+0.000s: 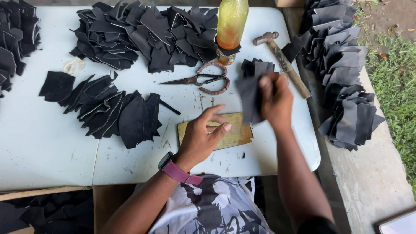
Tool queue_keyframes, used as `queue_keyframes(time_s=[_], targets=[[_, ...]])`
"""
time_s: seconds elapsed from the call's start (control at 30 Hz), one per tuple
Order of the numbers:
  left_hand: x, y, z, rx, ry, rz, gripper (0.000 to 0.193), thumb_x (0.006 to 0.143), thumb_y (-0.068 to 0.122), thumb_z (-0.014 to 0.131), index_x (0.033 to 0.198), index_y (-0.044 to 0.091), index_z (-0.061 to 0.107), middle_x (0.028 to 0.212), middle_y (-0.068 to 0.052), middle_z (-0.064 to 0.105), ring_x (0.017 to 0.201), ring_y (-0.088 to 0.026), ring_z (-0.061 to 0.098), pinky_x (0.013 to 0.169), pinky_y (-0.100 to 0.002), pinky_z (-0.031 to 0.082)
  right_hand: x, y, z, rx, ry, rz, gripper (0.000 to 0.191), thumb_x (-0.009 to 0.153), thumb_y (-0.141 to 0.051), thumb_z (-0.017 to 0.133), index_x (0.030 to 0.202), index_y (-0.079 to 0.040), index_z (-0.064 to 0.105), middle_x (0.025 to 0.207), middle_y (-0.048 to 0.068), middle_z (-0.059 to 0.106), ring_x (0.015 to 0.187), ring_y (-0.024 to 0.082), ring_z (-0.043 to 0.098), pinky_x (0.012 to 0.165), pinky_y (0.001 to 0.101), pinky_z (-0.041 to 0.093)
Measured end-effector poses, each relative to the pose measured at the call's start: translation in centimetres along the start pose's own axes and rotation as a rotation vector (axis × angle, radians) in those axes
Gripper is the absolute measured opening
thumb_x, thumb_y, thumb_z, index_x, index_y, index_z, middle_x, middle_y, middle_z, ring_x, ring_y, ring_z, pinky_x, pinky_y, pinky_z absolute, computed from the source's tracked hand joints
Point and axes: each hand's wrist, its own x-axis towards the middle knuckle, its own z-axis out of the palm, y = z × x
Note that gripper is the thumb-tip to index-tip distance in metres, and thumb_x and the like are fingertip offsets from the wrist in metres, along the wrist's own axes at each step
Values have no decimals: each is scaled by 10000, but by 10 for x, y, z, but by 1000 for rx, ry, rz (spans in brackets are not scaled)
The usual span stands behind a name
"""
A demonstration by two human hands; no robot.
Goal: The person aligns and presses two black rubber pieces together on a wooden block, then places the assembled unit into a growing stack. The process is repeated with multiple pairs of rubber pieces, using a wooden block as a pressing surface.
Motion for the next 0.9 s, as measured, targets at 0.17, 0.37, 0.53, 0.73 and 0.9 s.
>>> queue_keyframes(time_s=[0.17, 0.37, 0.53, 0.73, 0.9], targets=[[-5, -2, 1, 119, -65, 83, 334, 942, 239, 744, 1195, 27, 698, 957, -110, 786, 866, -189, 770, 767, -314, 606, 66, 52, 5, -401, 41, 86, 269, 1047, -215, 701, 1245, -51, 622, 1121, 202, 644, 1022, 360, 638, 925, 426, 501], [-6, -5, -1, 141, -63, 63, 271, 931, 205, 742, 1132, 26, 710, 917, -125, 785, 836, -165, 770, 746, -309, 603, 60, 70, 12, -755, 54, -77, 486, 933, -224, 837, 1353, -110, 619, 1277, 202, 525, 1165, 444, 490, 919, 577, 393], [-8, 6, -78, 394, 248, 108, 231, 929, 169, 724, 1135, 71, 756, 909, -142, 781, 804, -211, 776, 677, -326, 578, 38, 36, -11, -665, 89, -326, 390, 939, -68, 813, 1282, -96, 630, 1321, 151, 552, 1232, 372, 511, 1047, 519, 398], [-31, 15, -164, 922, 442, -21, 387, 828, 143, 794, 1171, -14, 702, 1059, -196, 718, 956, -365, 704, 821, -421, 556, -6, -24, 49, -179, -183, -442, 276, 796, 93, 757, 1023, -50, 693, 1063, 145, 657, 974, 333, 647, 821, 396, 545], [-36, 7, -164, 971, 357, -206, 543, 750, 161, 854, 1207, -44, 643, 1166, -239, 629, 1038, -411, 645, 882, -445, 527, -58, -90, 114, 49, -705, -235, 253, 858, -11, 744, 1104, -71, 732, 1088, 123, 708, 952, 236, 723, 845, 342, 601]])
